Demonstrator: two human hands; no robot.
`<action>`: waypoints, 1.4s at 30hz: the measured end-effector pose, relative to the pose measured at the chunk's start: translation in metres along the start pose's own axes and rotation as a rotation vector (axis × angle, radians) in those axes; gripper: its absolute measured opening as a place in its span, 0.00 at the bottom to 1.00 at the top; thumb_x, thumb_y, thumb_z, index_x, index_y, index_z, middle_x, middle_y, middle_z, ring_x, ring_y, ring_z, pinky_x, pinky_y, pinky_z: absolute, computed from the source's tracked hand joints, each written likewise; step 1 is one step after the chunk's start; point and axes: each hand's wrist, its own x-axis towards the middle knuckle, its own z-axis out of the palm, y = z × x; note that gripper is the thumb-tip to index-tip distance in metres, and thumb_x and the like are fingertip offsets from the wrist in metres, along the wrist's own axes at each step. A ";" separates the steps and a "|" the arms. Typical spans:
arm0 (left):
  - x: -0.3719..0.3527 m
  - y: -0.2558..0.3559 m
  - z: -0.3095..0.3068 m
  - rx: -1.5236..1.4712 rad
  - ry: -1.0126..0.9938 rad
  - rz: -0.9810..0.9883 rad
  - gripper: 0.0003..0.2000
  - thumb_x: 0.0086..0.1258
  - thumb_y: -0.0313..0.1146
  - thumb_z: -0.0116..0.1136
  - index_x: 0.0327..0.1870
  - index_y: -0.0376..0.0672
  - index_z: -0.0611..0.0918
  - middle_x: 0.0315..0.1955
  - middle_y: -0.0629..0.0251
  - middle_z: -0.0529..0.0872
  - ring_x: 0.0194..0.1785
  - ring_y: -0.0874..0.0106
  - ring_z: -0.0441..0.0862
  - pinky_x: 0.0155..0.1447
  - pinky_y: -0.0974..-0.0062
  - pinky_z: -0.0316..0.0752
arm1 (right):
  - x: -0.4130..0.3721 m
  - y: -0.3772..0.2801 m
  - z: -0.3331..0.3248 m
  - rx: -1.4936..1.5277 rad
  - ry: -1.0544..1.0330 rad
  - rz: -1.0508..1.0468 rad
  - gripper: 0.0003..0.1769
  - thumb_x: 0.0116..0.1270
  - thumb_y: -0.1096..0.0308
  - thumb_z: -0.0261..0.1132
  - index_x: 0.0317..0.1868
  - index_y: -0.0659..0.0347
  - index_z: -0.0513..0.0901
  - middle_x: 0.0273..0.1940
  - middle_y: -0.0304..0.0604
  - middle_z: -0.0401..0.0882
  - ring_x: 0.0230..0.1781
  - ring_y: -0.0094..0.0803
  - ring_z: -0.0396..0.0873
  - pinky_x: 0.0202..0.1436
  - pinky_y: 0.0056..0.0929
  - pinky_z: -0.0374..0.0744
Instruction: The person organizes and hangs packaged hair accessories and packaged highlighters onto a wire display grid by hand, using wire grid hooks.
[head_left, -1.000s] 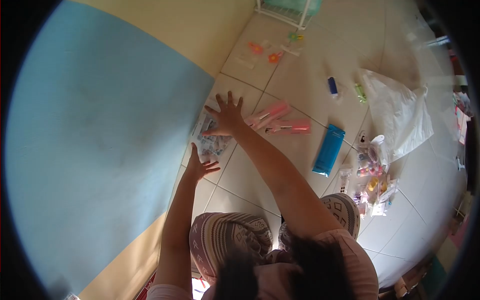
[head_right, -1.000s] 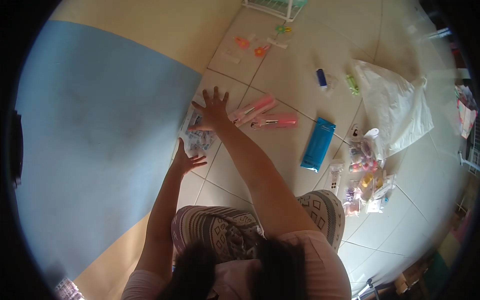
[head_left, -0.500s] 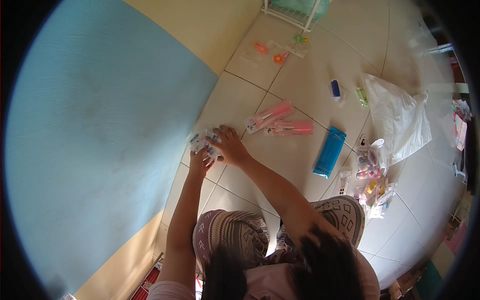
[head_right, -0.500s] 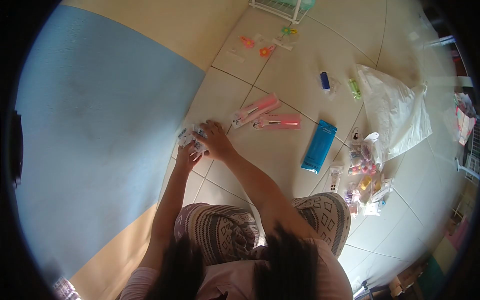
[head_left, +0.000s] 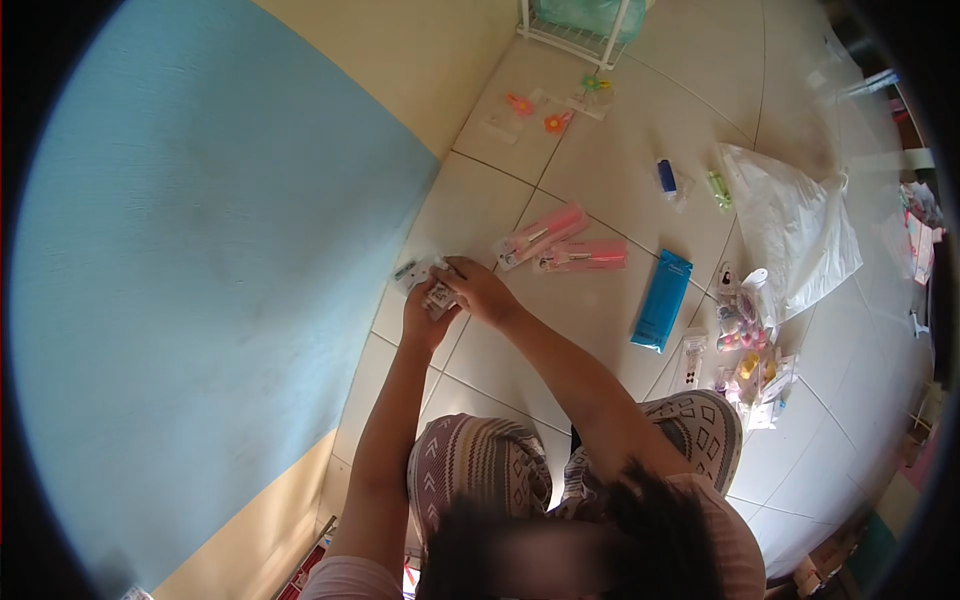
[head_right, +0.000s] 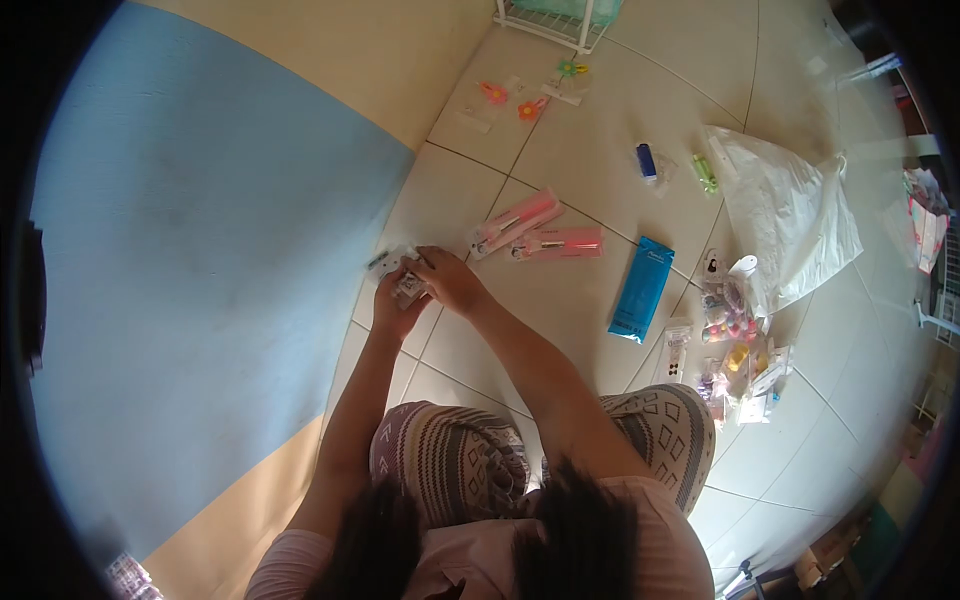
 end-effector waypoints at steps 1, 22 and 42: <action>0.000 -0.001 -0.003 0.010 -0.004 -0.006 0.15 0.66 0.39 0.49 0.51 0.44 0.74 0.45 0.61 0.80 0.51 0.63 0.76 0.55 0.56 0.71 | -0.001 -0.002 -0.003 -0.021 0.011 -0.001 0.31 0.46 0.80 0.64 0.55 0.56 0.75 0.53 0.53 0.72 0.54 0.50 0.71 0.57 0.41 0.73; -0.002 -0.027 -0.012 0.064 -0.045 0.056 0.18 0.65 0.31 0.52 0.57 0.45 0.71 0.49 0.65 0.79 0.54 0.68 0.76 0.55 0.64 0.73 | -0.015 -0.001 0.015 0.378 0.057 0.504 0.34 0.61 0.77 0.59 0.67 0.61 0.58 0.66 0.56 0.57 0.68 0.46 0.56 0.67 0.34 0.62; -0.152 0.033 0.166 0.253 -0.324 -0.003 0.25 0.62 0.20 0.50 0.63 0.41 0.66 0.55 0.59 0.75 0.57 0.66 0.74 0.58 0.63 0.73 | 0.023 -0.132 -0.257 0.669 0.181 0.905 0.18 0.63 0.57 0.63 0.47 0.61 0.80 0.42 0.41 0.80 0.41 0.32 0.80 0.43 0.27 0.77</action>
